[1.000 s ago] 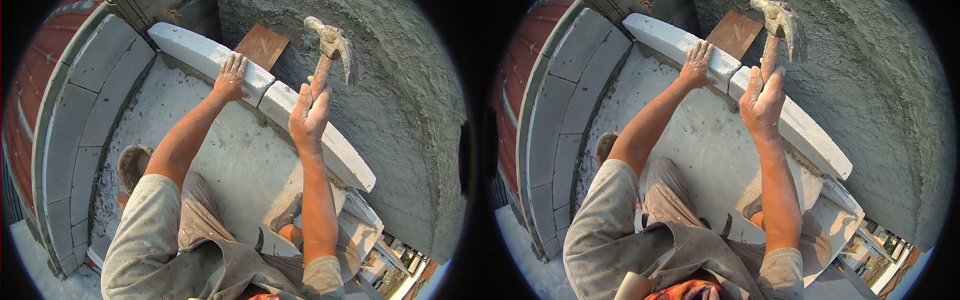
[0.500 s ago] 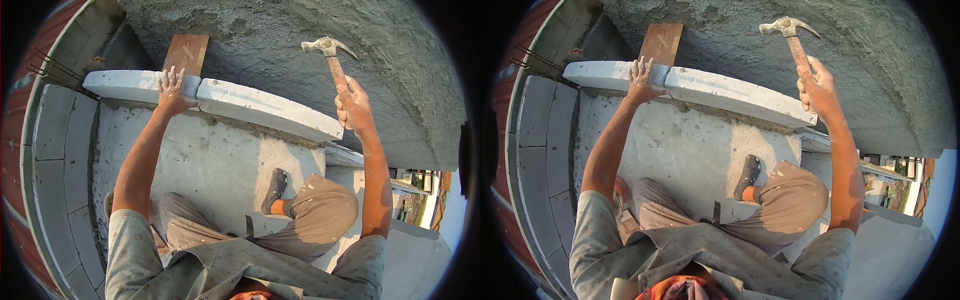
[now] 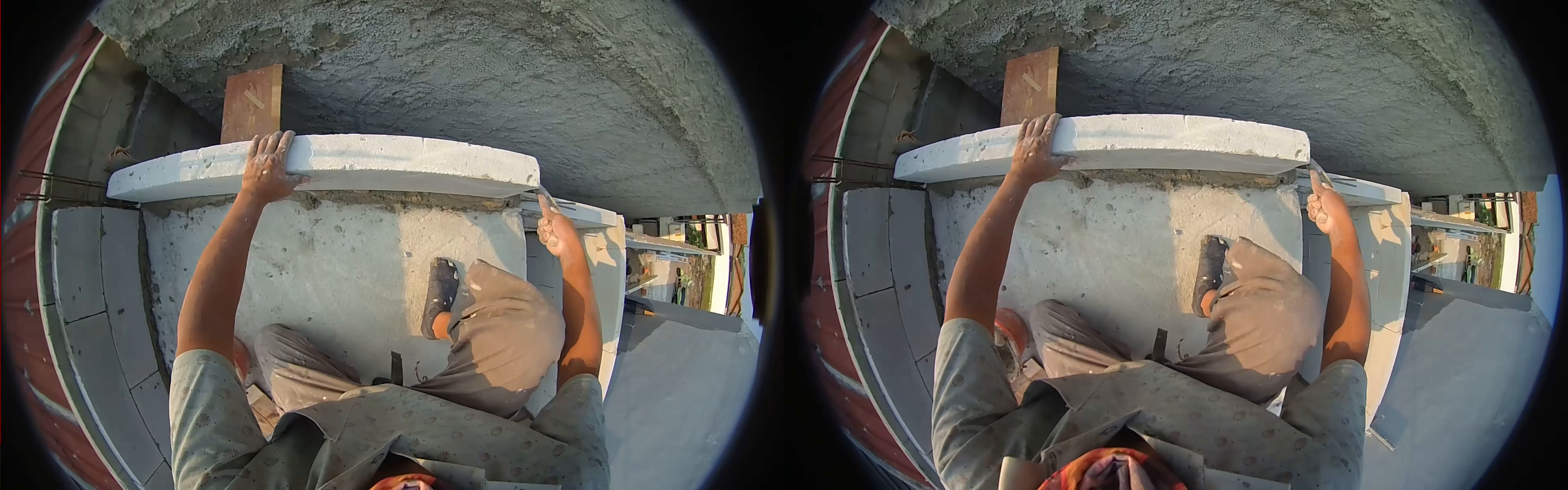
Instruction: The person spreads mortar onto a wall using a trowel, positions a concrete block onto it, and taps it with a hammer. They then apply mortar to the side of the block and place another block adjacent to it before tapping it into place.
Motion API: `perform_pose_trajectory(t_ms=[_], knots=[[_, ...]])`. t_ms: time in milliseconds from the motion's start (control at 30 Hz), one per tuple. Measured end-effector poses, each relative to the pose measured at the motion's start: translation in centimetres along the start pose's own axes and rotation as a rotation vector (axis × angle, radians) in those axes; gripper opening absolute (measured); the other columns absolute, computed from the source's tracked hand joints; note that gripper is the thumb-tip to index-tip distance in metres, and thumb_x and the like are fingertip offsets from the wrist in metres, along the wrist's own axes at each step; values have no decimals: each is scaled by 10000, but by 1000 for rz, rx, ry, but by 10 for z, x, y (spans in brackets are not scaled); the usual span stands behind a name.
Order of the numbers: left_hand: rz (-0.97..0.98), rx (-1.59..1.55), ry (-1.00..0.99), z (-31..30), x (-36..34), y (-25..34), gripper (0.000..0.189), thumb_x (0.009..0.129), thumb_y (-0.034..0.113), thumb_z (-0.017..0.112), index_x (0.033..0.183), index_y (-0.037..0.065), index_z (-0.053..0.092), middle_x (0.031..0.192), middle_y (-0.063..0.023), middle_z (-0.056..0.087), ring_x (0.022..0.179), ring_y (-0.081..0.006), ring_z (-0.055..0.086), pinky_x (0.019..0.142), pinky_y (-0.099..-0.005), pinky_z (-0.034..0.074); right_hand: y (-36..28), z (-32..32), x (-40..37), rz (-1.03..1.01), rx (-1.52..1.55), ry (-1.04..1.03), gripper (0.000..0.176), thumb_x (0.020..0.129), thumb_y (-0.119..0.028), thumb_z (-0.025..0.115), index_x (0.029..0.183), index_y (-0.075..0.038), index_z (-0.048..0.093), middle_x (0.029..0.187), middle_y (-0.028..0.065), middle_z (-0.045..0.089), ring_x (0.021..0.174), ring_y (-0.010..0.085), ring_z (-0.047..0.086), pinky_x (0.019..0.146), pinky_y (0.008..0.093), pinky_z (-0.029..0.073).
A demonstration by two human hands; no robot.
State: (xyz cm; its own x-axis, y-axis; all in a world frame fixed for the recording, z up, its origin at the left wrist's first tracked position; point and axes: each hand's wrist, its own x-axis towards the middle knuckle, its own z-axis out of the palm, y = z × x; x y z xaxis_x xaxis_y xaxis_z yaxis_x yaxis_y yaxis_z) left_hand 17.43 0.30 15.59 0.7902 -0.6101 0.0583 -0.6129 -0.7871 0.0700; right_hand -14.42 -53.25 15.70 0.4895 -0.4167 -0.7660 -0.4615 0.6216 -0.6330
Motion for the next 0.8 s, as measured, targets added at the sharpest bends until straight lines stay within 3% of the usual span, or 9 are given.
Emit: perform_pose_trajectory(t_ms=[100,233,300,367,400,433,600,667,800], knots=[[4,-15,5,-2,-1,1,996,675,391,866,1470,60,365,1455,-137,446,1388,-302,375,1210,-482,196,-2,-4,-7,-155,0,37,213,1044,-234,483,1235,-216,575,632,-29,415,484,75,385,433,235,333],[15,7,-1,0,0,-1,1008,688,450,846,1489,85,355,1475,-141,435,1410,-302,350,1219,-485,173,-25,-63,25,-337,258,281,208,1041,-213,462,1214,-191,576,629,-25,418,477,79,377,427,254,336],[-8,14,-23,-3,-3,4,1010,694,431,847,1490,65,345,1472,-144,435,1410,-299,352,1218,-473,181,-10,-47,37,-236,164,388,213,1033,-210,474,1220,-191,574,624,-29,419,474,78,374,425,258,337],[-8,24,-21,-4,6,3,1013,696,419,849,1492,58,338,1474,-144,432,1412,-296,349,1218,-465,182,4,16,-18,-111,-108,12,202,1021,-216,503,1209,-190,571,626,-27,429,467,80,369,422,267,339],[-10,24,-18,-3,6,2,1015,694,418,851,1494,62,337,1478,-143,429,1415,-295,346,1220,-463,179,7,17,-12,-77,-43,-44,266,1021,-216,512,1285,-193,541,646,-27,436,473,77,379,428,263,342],[-8,25,-28,0,1,2,1017,693,416,853,1495,65,336,1482,-142,426,1417,-294,342,1222,-461,177,7,14,-9,-125,-83,33,311,1023,-212,513,1334,-196,514,652,-29,435,476,77,383,426,265,342],[-24,-8,-37,-4,-1,7,1058,693,435,850,1513,63,294,1521,-129,382,1451,-285,290,1228,-464,163,-22,38,-46,-444,-106,260,498,1026,-190,517,1503,-192,372,671,-27,451,486,63,390,408,256,335],[-6,-21,22,3,-5,0,1075,700,439,846,1524,63,267,1538,-123,358,1465,-277,265,1229,-463,158,-42,86,-114,-592,-293,245,542,1019,-172,530,1527,-173,342,681,-19,468,490,59,396,404,247,335],[-43,-61,29,8,-11,-5,1072,718,441,830,1534,67,243,1564,-117,315,1485,-257,224,1232,-451,151,-77,176,-180,-1191,-791,37,602,1015,-255,562,1550,-144,307,636,-7,480,465,36,404,399,231,363]])
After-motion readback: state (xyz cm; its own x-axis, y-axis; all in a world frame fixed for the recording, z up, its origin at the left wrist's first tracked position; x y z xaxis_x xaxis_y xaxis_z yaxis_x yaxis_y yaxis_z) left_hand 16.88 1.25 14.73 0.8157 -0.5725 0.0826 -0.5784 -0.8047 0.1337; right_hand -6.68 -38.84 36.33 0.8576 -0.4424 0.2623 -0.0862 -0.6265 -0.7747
